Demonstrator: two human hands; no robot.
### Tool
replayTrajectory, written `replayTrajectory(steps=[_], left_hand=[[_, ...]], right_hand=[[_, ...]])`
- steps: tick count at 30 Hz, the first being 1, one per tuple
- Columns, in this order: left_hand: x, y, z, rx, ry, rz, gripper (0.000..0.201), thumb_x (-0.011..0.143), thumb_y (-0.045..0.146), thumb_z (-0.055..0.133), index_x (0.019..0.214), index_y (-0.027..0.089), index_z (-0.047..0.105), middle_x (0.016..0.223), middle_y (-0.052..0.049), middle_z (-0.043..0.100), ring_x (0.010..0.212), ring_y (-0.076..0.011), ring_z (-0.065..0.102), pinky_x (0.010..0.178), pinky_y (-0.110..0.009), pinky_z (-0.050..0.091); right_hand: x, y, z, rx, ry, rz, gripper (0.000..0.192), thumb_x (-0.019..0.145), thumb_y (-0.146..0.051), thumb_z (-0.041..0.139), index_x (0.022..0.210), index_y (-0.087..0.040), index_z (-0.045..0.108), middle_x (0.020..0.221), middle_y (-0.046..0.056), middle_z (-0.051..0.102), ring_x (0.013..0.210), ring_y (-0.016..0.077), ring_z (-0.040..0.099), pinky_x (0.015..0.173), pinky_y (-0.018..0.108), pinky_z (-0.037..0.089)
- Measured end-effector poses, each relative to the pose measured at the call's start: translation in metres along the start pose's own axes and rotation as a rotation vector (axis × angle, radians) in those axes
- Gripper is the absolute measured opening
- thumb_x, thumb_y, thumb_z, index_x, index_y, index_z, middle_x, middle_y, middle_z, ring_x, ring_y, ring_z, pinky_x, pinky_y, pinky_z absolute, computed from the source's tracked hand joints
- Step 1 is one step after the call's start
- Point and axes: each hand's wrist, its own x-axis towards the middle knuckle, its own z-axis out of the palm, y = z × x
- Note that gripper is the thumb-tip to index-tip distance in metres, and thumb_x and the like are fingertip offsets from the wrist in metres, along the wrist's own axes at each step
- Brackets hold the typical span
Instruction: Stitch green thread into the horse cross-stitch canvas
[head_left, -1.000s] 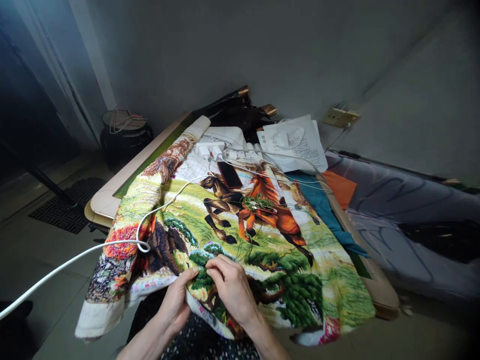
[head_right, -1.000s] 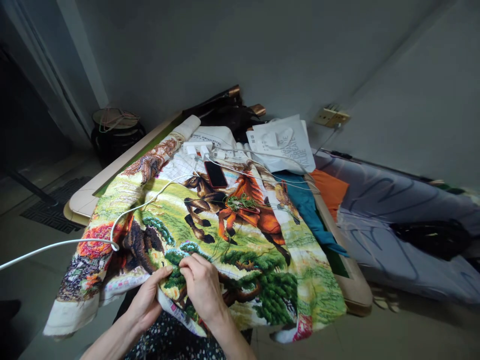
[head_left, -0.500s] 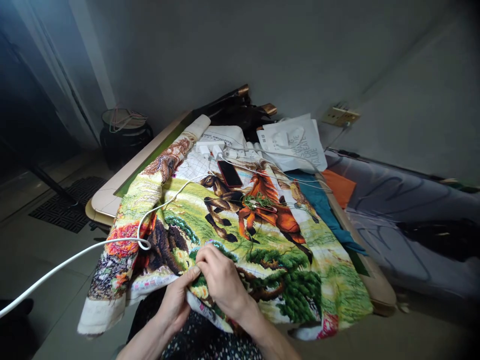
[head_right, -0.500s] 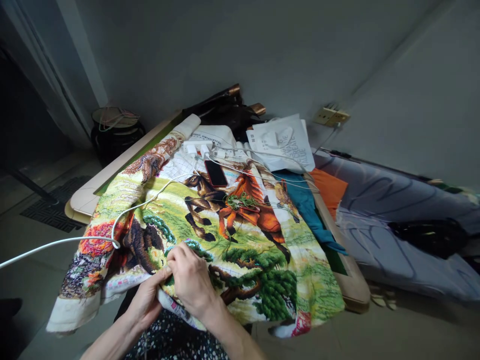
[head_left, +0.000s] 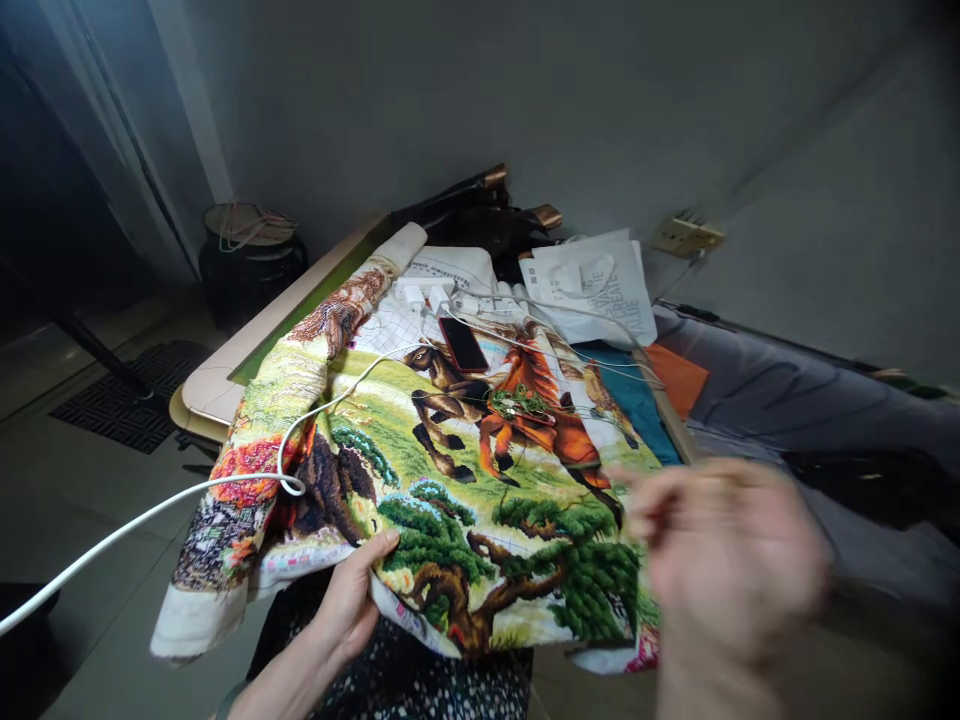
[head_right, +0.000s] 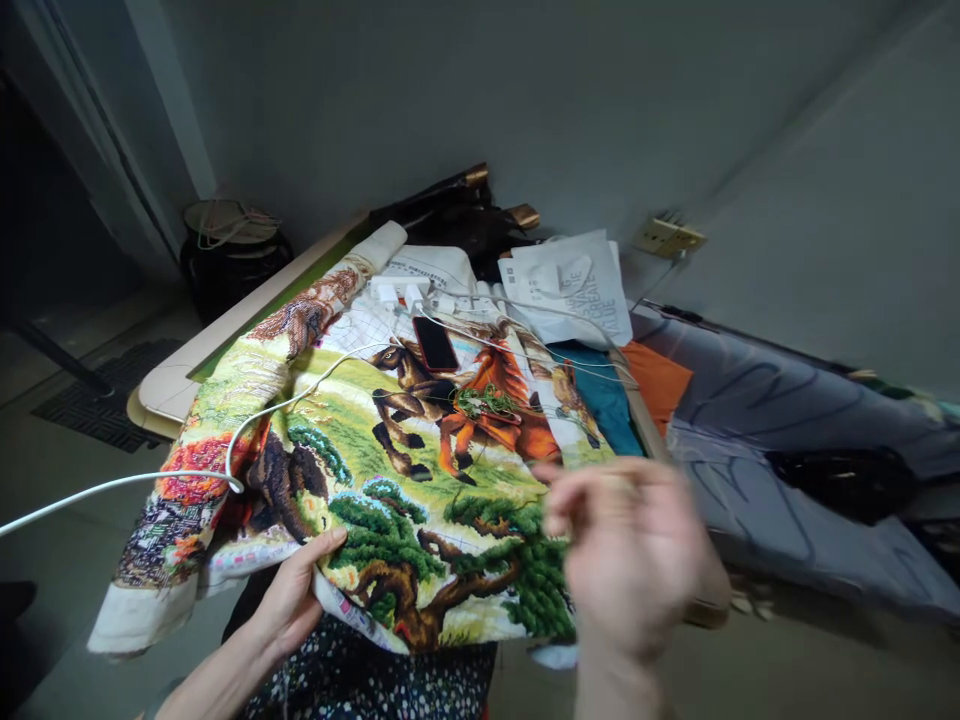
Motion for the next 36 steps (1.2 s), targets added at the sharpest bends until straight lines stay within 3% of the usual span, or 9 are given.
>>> replayTrajectory(steps=[4, 7, 11, 16, 24, 36], left_hand=[[0.000, 0.000, -0.001, 0.019, -0.003, -0.005, 0.010, 0.070, 0.013, 0.073, 0.079, 0.009, 0.074, 0.078, -0.012, 0.077, 0.087, -0.0278, 0.072, 0.092, -0.040, 0.052], [0.001, 0.001, -0.001, 0.023, 0.016, 0.004, 0.004, 0.069, 0.011, 0.073, 0.072, 0.010, 0.074, 0.071, -0.009, 0.075, 0.072, -0.0232, 0.071, 0.088, -0.038, 0.053], [0.002, 0.001, 0.000, -0.003, 0.073, 0.020, 0.004, 0.068, 0.008, 0.072, 0.065, 0.011, 0.072, 0.063, -0.005, 0.072, 0.058, -0.0169, 0.065, 0.079, -0.034, 0.055], [0.002, 0.001, 0.000, -0.015, 0.066, 0.008, 0.006, 0.069, 0.007, 0.071, 0.066, 0.011, 0.073, 0.062, -0.006, 0.071, 0.058, -0.0159, 0.064, 0.069, -0.029, 0.055], [0.001, 0.002, 0.002, -0.041, 0.088, 0.018, 0.010, 0.071, 0.002, 0.067, 0.065, 0.008, 0.072, 0.063, -0.006, 0.072, 0.059, -0.0142, 0.065, 0.065, -0.025, 0.054], [0.001, 0.000, 0.000, -0.044, 0.069, 0.012, 0.007, 0.071, 0.003, 0.068, 0.068, 0.007, 0.073, 0.066, -0.007, 0.073, 0.061, -0.0162, 0.065, 0.067, -0.027, 0.054]], right_hand=[[-0.061, 0.043, 0.050, -0.017, -0.576, 0.343, 0.012, 0.093, -0.032, 0.050, 0.093, -0.021, 0.053, 0.057, -0.005, 0.054, 0.045, 0.0111, 0.049, 0.041, 0.018, 0.038], [-0.092, 0.061, 0.068, -0.206, -0.766, 0.296, 0.016, 0.093, -0.026, 0.047, 0.092, -0.019, 0.062, 0.061, -0.002, 0.057, 0.051, 0.0120, 0.053, 0.047, 0.020, 0.041], [-0.102, 0.065, 0.075, -0.373, -0.783, 0.174, 0.022, 0.091, -0.021, 0.050, 0.090, -0.020, 0.072, 0.060, 0.000, 0.062, 0.053, 0.0136, 0.057, 0.051, 0.021, 0.041], [-0.101, 0.063, 0.079, -0.439, -0.783, 0.149, 0.024, 0.090, -0.018, 0.052, 0.094, -0.019, 0.075, 0.063, 0.001, 0.067, 0.048, 0.0136, 0.056, 0.050, 0.022, 0.040], [-0.102, 0.059, 0.083, -0.523, -0.727, 0.055, 0.024, 0.086, -0.015, 0.052, 0.085, -0.019, 0.076, 0.055, -0.001, 0.065, 0.047, 0.0132, 0.055, 0.050, 0.023, 0.037], [-0.108, 0.065, 0.084, -0.495, -0.711, 0.151, 0.026, 0.088, -0.018, 0.049, 0.092, -0.017, 0.075, 0.064, 0.003, 0.069, 0.053, 0.0145, 0.062, 0.050, 0.021, 0.042]])
